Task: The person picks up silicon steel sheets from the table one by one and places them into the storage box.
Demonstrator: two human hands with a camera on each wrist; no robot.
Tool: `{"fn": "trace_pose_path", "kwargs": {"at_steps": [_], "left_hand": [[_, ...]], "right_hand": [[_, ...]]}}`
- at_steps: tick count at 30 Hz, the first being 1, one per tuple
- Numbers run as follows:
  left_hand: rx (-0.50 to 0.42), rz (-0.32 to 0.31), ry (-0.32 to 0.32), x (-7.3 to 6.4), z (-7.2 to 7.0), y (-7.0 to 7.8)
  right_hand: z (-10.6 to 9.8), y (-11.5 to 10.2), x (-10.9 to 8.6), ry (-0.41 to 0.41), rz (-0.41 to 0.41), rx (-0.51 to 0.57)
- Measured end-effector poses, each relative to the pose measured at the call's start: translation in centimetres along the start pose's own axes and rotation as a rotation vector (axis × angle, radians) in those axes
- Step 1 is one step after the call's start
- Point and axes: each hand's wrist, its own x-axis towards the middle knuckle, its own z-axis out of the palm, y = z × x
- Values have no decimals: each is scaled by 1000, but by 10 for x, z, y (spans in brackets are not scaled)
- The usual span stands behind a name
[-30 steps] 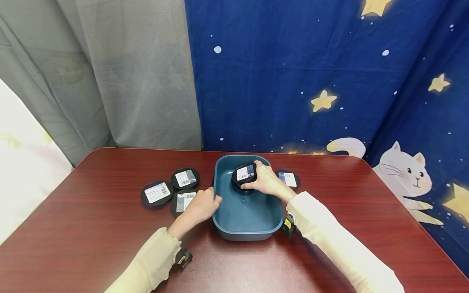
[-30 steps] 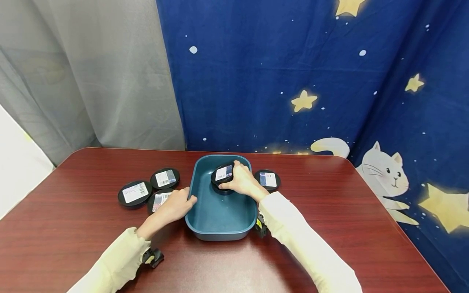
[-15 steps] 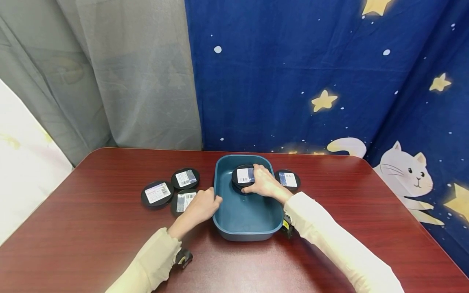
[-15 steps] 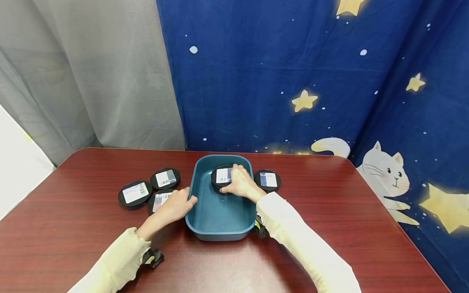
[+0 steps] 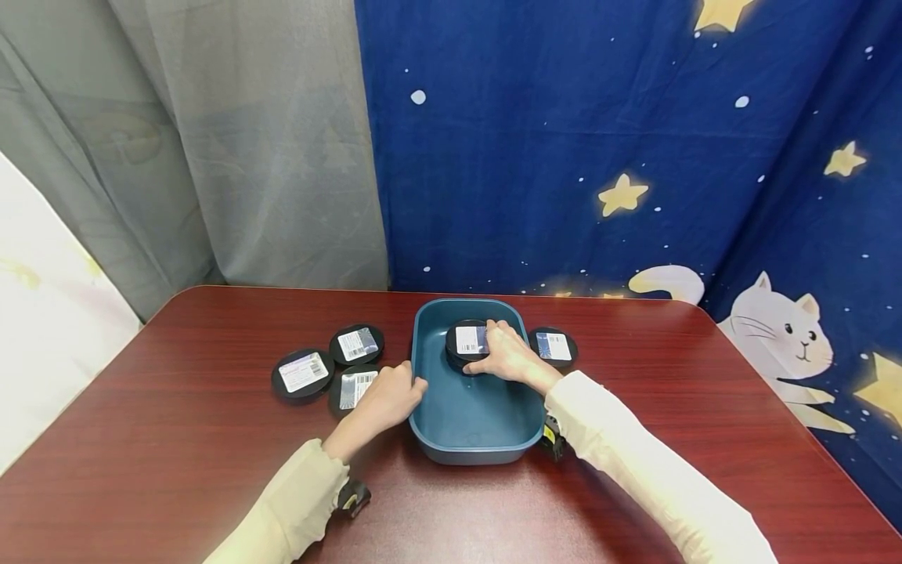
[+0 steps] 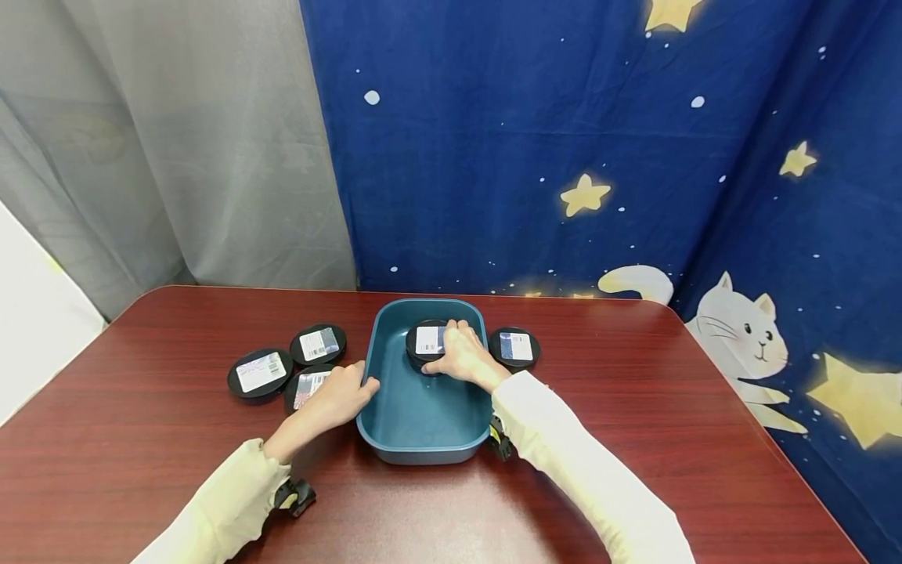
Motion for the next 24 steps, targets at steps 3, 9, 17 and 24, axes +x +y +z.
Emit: {"fn": "trace_pose_path", "kwargs": {"at_steps": [3, 9, 17, 24], "left_hand": [[4, -3, -2, 0, 0, 0], [-3, -9, -13, 0, 0, 1], [-6, -13, -9, -1, -1, 1], [-13, 2, -4, -1, -1, 1]], "right_hand": [[1, 0, 0, 6, -5, -1], [1, 0, -2, -5, 5, 29], [1, -1, -1, -16, 7, 46], [-1, -3, -4, -46, 47, 59]]}}
